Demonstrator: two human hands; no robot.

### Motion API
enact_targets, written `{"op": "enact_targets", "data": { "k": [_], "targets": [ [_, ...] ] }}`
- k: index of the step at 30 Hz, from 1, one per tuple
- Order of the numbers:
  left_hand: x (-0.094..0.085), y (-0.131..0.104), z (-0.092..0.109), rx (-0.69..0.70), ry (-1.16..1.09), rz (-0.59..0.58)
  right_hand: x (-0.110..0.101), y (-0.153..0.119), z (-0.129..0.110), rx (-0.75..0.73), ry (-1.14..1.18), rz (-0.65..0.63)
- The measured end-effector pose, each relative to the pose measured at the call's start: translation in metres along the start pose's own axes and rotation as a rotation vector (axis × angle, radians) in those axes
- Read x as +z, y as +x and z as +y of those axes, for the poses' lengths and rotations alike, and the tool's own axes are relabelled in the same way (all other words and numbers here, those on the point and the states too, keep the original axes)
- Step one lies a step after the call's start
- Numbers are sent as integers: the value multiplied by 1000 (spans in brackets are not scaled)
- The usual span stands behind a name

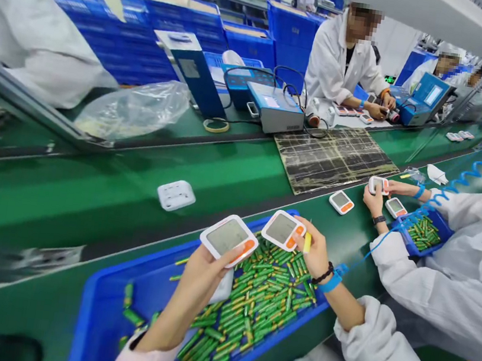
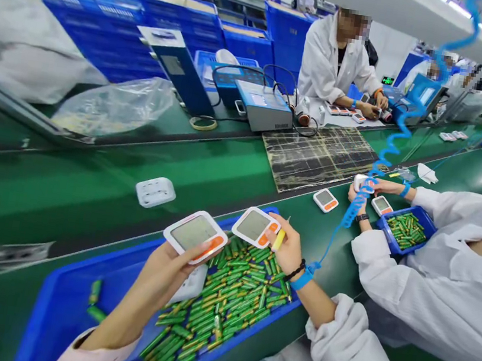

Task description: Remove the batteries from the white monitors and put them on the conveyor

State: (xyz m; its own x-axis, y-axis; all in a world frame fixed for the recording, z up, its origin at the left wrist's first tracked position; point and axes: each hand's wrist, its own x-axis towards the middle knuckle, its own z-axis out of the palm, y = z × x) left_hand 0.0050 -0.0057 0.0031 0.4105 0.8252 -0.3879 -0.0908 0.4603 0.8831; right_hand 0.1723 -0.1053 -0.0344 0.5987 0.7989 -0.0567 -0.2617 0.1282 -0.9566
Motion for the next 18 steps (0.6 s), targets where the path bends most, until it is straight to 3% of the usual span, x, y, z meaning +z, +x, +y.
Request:
{"op": "enact_targets", "data": {
  "k": [9, 18],
  "targets": [
    [0, -3, -4, -6, 65, 35, -5, -2, 1, -66, -76, 17],
    [-2, -3, -10, 30, 94, 81, -4, -2, -1, -17, -20, 33]
  ]
}}
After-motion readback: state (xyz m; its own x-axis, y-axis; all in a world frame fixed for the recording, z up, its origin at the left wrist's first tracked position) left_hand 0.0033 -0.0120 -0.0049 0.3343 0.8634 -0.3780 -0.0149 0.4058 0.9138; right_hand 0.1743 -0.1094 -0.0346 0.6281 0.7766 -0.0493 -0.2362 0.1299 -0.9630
